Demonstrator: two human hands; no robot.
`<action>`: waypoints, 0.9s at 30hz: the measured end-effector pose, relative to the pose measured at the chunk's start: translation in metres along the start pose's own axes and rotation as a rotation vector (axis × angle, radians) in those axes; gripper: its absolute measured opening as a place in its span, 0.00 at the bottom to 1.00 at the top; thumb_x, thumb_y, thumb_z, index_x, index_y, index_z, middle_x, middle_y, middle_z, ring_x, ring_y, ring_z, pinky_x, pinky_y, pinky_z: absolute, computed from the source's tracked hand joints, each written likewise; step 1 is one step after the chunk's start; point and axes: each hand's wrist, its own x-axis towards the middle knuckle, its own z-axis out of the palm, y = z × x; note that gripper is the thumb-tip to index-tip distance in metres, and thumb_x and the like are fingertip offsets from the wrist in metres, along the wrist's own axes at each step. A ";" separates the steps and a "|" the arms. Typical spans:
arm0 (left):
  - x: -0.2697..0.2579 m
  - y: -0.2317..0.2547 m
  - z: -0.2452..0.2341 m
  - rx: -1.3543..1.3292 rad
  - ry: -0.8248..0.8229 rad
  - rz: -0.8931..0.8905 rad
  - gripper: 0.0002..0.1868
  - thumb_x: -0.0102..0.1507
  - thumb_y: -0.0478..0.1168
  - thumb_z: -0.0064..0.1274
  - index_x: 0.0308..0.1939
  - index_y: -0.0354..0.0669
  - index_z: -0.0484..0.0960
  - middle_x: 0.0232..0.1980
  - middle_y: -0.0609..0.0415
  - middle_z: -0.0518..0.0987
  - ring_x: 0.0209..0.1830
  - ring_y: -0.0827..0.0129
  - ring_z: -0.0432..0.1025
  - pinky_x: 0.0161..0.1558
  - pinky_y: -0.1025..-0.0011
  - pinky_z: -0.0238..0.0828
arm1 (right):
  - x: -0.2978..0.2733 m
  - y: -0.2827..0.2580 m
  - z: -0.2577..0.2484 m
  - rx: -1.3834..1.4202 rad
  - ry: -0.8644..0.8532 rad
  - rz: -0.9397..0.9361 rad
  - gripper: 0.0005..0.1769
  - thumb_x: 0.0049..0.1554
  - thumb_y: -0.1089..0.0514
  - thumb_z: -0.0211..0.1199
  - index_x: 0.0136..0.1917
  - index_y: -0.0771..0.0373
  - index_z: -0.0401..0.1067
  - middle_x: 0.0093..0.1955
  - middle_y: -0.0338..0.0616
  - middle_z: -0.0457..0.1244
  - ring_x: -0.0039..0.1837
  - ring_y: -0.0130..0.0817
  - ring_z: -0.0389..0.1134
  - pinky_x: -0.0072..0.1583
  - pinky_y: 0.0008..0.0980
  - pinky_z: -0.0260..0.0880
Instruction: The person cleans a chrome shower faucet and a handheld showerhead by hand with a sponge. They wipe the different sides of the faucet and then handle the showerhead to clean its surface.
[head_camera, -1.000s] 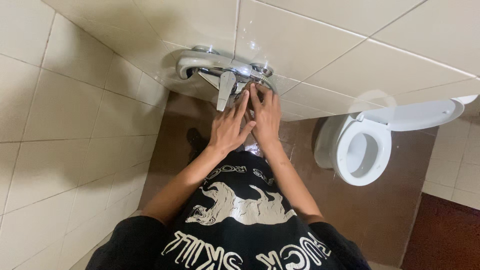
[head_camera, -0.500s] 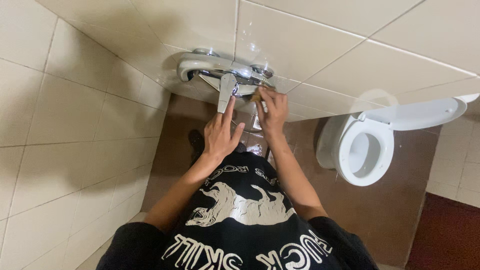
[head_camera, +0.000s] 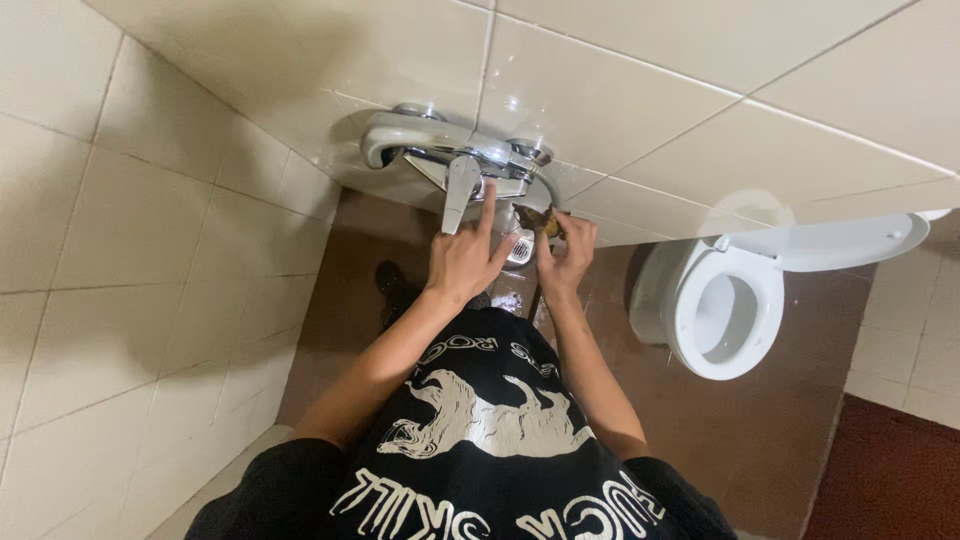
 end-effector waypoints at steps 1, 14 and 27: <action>0.000 0.000 0.000 0.005 -0.014 -0.003 0.48 0.68 0.61 0.48 0.81 0.37 0.45 0.24 0.45 0.79 0.19 0.54 0.75 0.25 0.60 0.74 | 0.001 0.001 -0.001 0.000 0.016 0.035 0.21 0.51 0.72 0.71 0.59 0.65 0.74 0.51 0.49 0.66 0.54 0.43 0.65 0.55 0.38 0.67; -0.044 -0.006 -0.045 -0.283 0.441 0.144 0.15 0.65 0.42 0.56 0.55 0.45 0.83 0.43 0.53 0.79 0.40 0.61 0.76 0.41 0.66 0.75 | 0.030 0.007 -0.001 0.082 0.083 0.135 0.24 0.58 0.69 0.69 0.67 0.66 0.69 0.61 0.51 0.63 0.60 0.41 0.64 0.61 0.36 0.67; 0.027 0.017 -0.095 -0.093 0.098 -0.038 0.53 0.57 0.51 0.64 0.76 0.33 0.51 0.76 0.18 0.47 0.76 0.29 0.43 0.69 0.35 0.41 | 0.074 -0.056 0.032 -0.149 -0.136 -0.194 0.28 0.58 0.63 0.70 0.71 0.58 0.71 0.71 0.41 0.62 0.67 0.47 0.61 0.71 0.42 0.63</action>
